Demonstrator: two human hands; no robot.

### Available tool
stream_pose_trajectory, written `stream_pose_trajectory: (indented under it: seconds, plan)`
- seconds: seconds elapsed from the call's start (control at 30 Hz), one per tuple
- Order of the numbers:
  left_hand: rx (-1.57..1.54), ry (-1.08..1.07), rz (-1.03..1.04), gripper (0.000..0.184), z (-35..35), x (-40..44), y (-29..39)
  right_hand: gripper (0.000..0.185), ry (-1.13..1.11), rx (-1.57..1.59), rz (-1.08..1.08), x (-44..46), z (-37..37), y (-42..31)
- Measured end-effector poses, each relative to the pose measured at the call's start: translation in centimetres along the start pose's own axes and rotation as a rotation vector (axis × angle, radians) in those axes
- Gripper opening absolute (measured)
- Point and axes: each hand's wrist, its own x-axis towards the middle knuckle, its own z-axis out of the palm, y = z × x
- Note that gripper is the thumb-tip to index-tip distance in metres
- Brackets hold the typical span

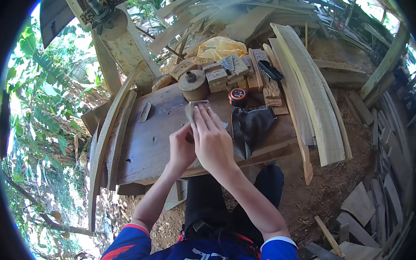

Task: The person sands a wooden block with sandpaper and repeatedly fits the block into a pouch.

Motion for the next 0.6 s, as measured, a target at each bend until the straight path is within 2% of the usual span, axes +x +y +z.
stream_pose_trajectory:
  seconds: [0.1, 0.13, 0.17, 0.23, 0.33, 0.43, 0.47, 0.57, 0.6]
  plan:
    - [0.059, 0.019, -0.108, 0.008, -0.1, 0.0, 0.2, 0.043, 0.015, -0.057, -0.018, -0.2, 0.0, -0.2]
    - [0.06, 0.067, 0.019, 0.008, 0.6, -0.3, 1.1, 0.043, 0.016, -0.044, 0.01, 0.2, 0.0, 0.2]
    - [0.095, 0.156, 0.275, 0.009, 1.7, -0.2, 0.3, 0.044, 0.011, -0.031, 0.044, 0.4, 0.0, 0.6]
    - [0.078, -0.01, 0.197, 0.015, 0.7, 0.0, 0.4, 0.045, 0.001, -0.053, 0.016, 0.3, 0.1, 1.0]
    - [0.054, -0.061, -0.23, 0.016, -0.6, 1.1, 0.9, 0.045, 0.005, -0.106, -0.059, -0.6, -0.3, 0.2]
    - [0.077, 0.056, 0.065, 0.014, 1.1, 0.1, 0.9, 0.049, 0.004, -0.104, 0.001, 0.2, 0.0, 1.0]
    - [0.074, 0.096, 0.223, 0.013, 1.4, 0.2, 0.5, 0.049, -0.004, -0.115, -0.006, 0.2, 0.0, 1.2]
    - [0.062, -0.052, -0.152, 0.017, -0.2, 1.2, -0.2, 0.05, -0.003, -0.137, -0.045, 0.6, 0.2, 1.3]
    - [0.057, -0.015, -0.064, 0.016, 0.0, 1.0, -0.3, 0.05, -0.004, -0.139, -0.053, 0.2, 0.1, 0.9]
